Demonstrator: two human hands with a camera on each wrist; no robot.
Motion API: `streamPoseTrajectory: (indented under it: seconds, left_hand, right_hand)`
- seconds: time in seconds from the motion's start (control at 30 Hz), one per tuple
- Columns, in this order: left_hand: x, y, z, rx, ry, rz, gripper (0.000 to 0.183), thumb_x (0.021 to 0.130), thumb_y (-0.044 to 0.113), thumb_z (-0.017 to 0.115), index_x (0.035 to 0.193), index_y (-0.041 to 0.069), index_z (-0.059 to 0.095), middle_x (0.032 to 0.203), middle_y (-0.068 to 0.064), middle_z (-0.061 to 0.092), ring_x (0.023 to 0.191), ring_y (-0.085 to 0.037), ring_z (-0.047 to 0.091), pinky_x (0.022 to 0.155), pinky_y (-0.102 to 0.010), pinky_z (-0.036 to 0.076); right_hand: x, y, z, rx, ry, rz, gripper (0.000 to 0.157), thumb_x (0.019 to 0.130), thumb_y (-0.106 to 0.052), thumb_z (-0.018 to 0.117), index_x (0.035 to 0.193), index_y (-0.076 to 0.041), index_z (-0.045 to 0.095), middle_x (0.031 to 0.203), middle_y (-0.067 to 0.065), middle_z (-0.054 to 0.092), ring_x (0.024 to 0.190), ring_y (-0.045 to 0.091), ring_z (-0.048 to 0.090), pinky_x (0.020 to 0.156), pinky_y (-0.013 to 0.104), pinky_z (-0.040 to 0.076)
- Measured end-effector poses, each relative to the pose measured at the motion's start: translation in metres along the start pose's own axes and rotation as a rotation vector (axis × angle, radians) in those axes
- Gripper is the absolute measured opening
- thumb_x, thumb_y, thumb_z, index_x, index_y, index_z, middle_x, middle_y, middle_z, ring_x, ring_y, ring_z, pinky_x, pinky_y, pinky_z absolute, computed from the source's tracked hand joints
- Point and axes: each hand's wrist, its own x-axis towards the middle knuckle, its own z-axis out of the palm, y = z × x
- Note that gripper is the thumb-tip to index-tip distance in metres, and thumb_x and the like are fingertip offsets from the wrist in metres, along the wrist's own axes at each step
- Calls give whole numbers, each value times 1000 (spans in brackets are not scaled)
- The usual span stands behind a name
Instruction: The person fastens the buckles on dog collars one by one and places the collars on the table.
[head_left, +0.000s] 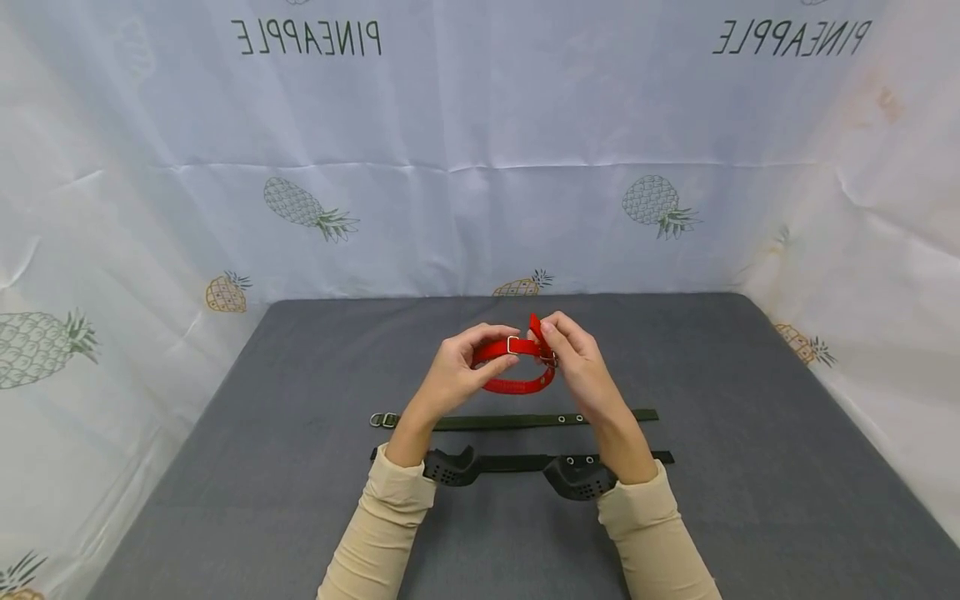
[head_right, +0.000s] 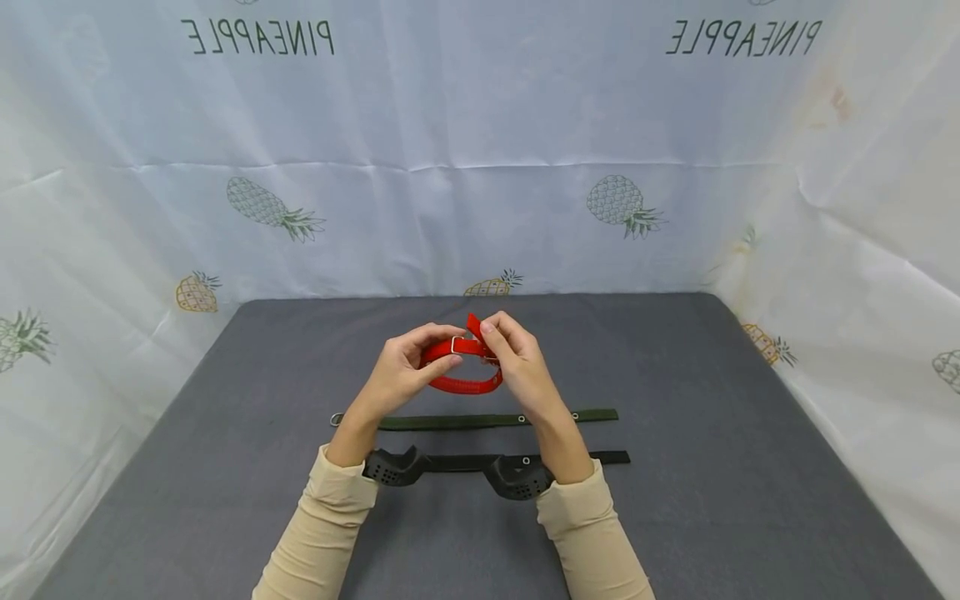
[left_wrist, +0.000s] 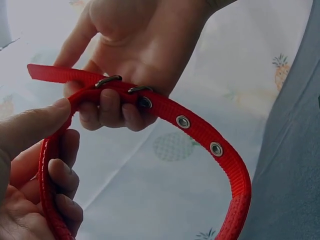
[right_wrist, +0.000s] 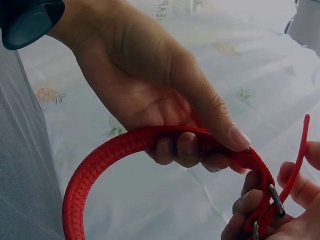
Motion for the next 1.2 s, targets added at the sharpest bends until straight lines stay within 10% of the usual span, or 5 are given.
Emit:
streamPoseTrajectory:
  seconds: [0.5,1.2]
  left_hand:
    - [-1,4,0,8,19,17,30,88,4,67,117,-4,62,107,-21,63,89,-4,64,80,-19,57]
    - [-1,3,-1,50,47,105,29,86,3,69,114,-3,67,101,-19,66,86,-4,62,73,-22,57]
  right_hand:
    - [-2,0,2,11,-11,-93,24,101,-11,45,82,-21,55,85,-12,55,75,9,46,66,26,41]
    - [0,4,2,-19,-39,-211,20,96,-1,52,80,9,48,87,-11,57,69,12,49,62,25,45]
